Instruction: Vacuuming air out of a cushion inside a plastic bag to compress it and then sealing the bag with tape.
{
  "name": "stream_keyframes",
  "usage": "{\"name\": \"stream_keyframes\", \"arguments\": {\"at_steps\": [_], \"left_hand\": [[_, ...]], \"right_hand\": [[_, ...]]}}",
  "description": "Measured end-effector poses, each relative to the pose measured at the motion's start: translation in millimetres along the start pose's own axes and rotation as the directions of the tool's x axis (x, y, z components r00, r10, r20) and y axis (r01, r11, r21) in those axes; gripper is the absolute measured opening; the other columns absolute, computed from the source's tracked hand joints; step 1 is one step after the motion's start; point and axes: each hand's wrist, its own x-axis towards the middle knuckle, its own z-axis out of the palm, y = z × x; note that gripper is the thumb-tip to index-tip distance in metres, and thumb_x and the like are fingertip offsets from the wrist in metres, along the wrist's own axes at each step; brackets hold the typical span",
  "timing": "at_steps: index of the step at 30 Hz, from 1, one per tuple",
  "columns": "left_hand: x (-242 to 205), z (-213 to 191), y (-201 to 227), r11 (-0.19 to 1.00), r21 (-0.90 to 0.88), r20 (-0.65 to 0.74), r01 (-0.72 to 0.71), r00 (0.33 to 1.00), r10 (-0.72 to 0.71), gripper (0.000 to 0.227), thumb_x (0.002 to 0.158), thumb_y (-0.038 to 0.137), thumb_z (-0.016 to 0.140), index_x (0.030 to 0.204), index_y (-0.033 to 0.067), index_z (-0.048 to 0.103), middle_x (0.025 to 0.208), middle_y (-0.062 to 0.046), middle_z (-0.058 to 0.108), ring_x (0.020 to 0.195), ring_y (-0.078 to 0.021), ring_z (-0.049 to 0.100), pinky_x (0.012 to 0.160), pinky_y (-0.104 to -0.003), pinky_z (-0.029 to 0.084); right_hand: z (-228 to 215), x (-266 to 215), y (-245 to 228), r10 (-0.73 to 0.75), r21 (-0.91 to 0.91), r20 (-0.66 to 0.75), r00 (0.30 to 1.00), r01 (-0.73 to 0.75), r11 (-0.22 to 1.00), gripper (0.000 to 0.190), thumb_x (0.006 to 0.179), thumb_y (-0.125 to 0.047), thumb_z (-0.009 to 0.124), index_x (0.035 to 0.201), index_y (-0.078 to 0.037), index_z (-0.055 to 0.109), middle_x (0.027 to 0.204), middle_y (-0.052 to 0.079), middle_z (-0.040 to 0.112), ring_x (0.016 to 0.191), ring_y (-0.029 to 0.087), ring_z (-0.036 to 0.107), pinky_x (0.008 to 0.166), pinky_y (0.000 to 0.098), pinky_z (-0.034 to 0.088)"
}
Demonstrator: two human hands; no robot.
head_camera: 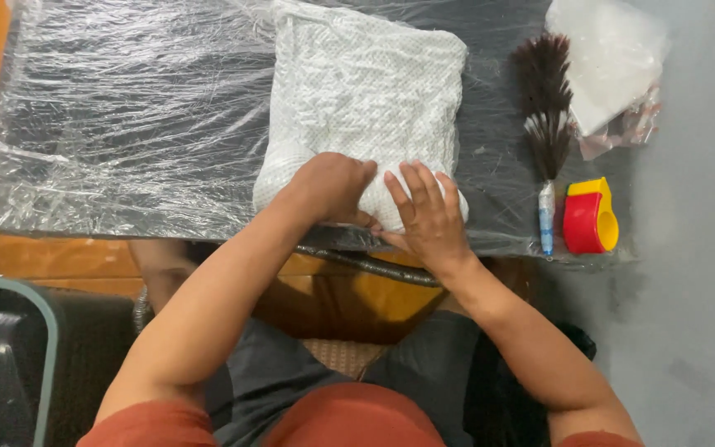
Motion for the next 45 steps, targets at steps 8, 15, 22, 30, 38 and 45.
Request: {"name": "stream_keyframes", "arguments": {"at_steps": [8,15,22,30,38,45], "left_hand": [[-5.4,-9.8,3.7,0.998,-0.027,-0.055,0.061,0.997,-0.063,0.085,0.068,0.065,0.081,0.116,-0.0008,0.056,0.095,-0.023,0.073,0.088,-0.0427,0.073,0.077,-0.054,0.058],[-45.7,-21.2,25.0,0.915,0.384,-0.262,0.124,0.965,-0.021,0.113,0.065,0.076,0.076,0.146,0.0037,0.048,0.152,-0.027,0.047,0.148,-0.0438,0.032,0.119,-0.073,0.006],[-17.6,-13.3,-14.3,0.946,0.303,-0.101,0.116,0.991,-0.090,0.117,0.063,0.064,0.085,0.155,0.0118,0.038,0.138,-0.018,0.059,0.119,-0.0386,0.060,0.096,-0.055,0.042],[-54.2,-37.9,19.2,0.980,0.201,-0.050,0.003,0.999,0.007,0.087,0.069,0.067,0.078,0.131,0.0101,0.055,0.096,-0.010,0.076,0.087,-0.0313,0.076,0.076,-0.041,0.054],[-37.1,-44.1,13.9,0.997,0.078,0.063,0.024,0.998,-0.029,0.070,0.067,0.060,0.081,0.112,0.0096,0.063,0.077,-0.011,0.075,0.077,-0.0354,0.075,0.072,-0.044,0.058],[-15.2,-48.6,-15.5,0.992,-0.045,0.121,0.118,0.986,-0.112,0.104,0.054,0.081,0.079,0.132,0.0132,0.063,0.083,-0.021,0.075,0.086,-0.0434,0.074,0.081,-0.051,0.058]], "right_hand": [[-4.4,21.2,26.9,0.003,0.226,0.088,0.996,-0.023,0.974,0.094,0.062,-0.049,0.093,0.141,-0.011,0.058,0.115,0.008,0.066,0.108,0.026,0.068,0.086,0.0406,0.048],[-2.4,28.9,45.1,0.031,0.405,0.139,0.990,-0.086,0.910,0.090,0.065,-0.053,0.090,0.140,-0.013,0.059,0.105,0.008,0.071,0.098,0.027,0.070,0.081,0.0410,0.049],[-1.6,36.0,51.5,0.043,0.468,0.109,0.993,-0.090,0.879,0.086,0.067,-0.055,0.092,0.134,-0.009,0.065,0.105,0.013,0.071,0.097,0.033,0.071,0.080,0.0437,0.050],[-55.8,17.4,39.4,-0.008,0.446,0.218,0.976,-0.092,0.890,0.089,0.067,-0.058,0.091,0.139,-0.015,0.062,0.116,0.010,0.069,0.107,0.030,0.069,0.083,0.0401,0.048],[-44.9,18.2,54.3,-0.040,0.504,0.322,0.946,-0.136,0.853,0.085,0.068,-0.060,0.090,0.133,-0.014,0.061,0.142,0.014,0.063,0.131,0.030,0.062,0.084,0.0386,0.046],[-49.0,62.9,75.5,0.107,0.421,0.727,0.679,-0.563,0.711,0.091,0.054,-0.062,0.093,0.133,-0.029,0.066,0.129,0.004,0.072,0.127,0.027,0.063,0.094,0.0390,0.050]]}}
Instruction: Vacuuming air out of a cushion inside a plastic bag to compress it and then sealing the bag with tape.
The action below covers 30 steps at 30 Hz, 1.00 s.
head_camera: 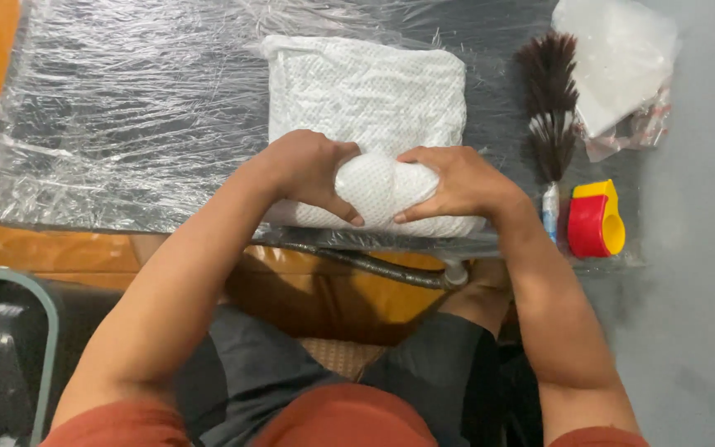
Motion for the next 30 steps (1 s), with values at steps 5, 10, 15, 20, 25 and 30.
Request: {"name": "stream_keyframes", "arguments": {"at_steps": [5,10,15,20,25,30], "left_hand": [[9.6,-27.9,-10.0,0.955,-0.268,0.186,0.128,0.979,-0.079,0.105,0.051,0.081,0.080,0.128,0.0113,0.067,0.099,-0.023,0.076,0.103,-0.0442,0.071,0.096,-0.051,0.054],[26.2,-40.7,-28.4,0.888,-0.416,0.283,0.197,0.956,-0.080,0.099,0.051,0.077,0.082,0.125,0.0127,0.070,0.103,-0.020,0.076,0.106,-0.0404,0.071,0.096,-0.048,0.054],[44.7,-47.4,-47.6,0.791,-0.546,0.373,0.277,0.926,-0.067,0.095,0.051,0.070,0.082,0.127,0.0144,0.071,0.112,-0.019,0.075,0.112,-0.0379,0.069,0.099,-0.046,0.053],[57.4,-51.5,-60.4,0.695,-0.639,0.412,0.331,0.909,-0.055,0.096,0.054,0.066,0.082,0.130,0.0092,0.070,0.120,-0.020,0.073,0.117,-0.0366,0.067,0.102,-0.045,0.052],[52.0,-66.7,-49.4,0.768,-0.555,0.395,0.319,0.914,-0.094,0.097,0.058,0.075,0.073,0.132,0.0115,0.069,0.124,-0.020,0.072,0.120,-0.0397,0.065,0.104,-0.048,0.051],[45.4,-69.6,-27.9,0.904,-0.351,0.305,0.245,0.943,-0.137,0.100,0.067,0.082,0.065,0.137,0.0107,0.062,0.127,-0.024,0.068,0.122,-0.0427,0.064,0.104,-0.052,0.050]], "right_hand": [[-19.3,28.3,-4.6,0.243,0.135,0.172,0.955,-0.267,0.954,0.095,0.045,-0.050,0.098,0.133,-0.027,0.069,0.131,0.018,0.070,0.131,0.038,0.060,0.103,0.0447,0.049],[-34.9,56.7,5.5,0.255,0.192,0.279,0.926,-0.314,0.930,0.089,0.051,-0.046,0.097,0.133,-0.022,0.071,0.131,0.019,0.071,0.131,0.038,0.060,0.107,0.0451,0.045],[-37.6,85.2,26.2,0.242,0.253,0.344,0.907,-0.338,0.907,0.088,0.054,-0.041,0.095,0.134,-0.014,0.070,0.131,0.020,0.071,0.130,0.035,0.060,0.107,0.0447,0.044],[-35.4,108.6,59.6,0.171,0.359,0.422,0.890,-0.338,0.870,0.082,0.057,-0.042,0.093,0.132,-0.015,0.073,0.136,0.015,0.070,0.133,0.032,0.058,0.113,0.0462,0.040],[-29.1,119.9,81.3,0.108,0.412,0.421,0.901,-0.296,0.862,0.083,0.055,-0.042,0.095,0.130,-0.014,0.074,0.131,0.014,0.073,0.130,0.031,0.060,0.113,0.0456,0.040],[-27.3,118.6,90.7,0.029,0.463,0.410,0.912,-0.235,0.855,0.082,0.056,-0.039,0.095,0.130,-0.012,0.074,0.130,0.013,0.073,0.128,0.029,0.061,0.113,0.0453,0.040]]}}
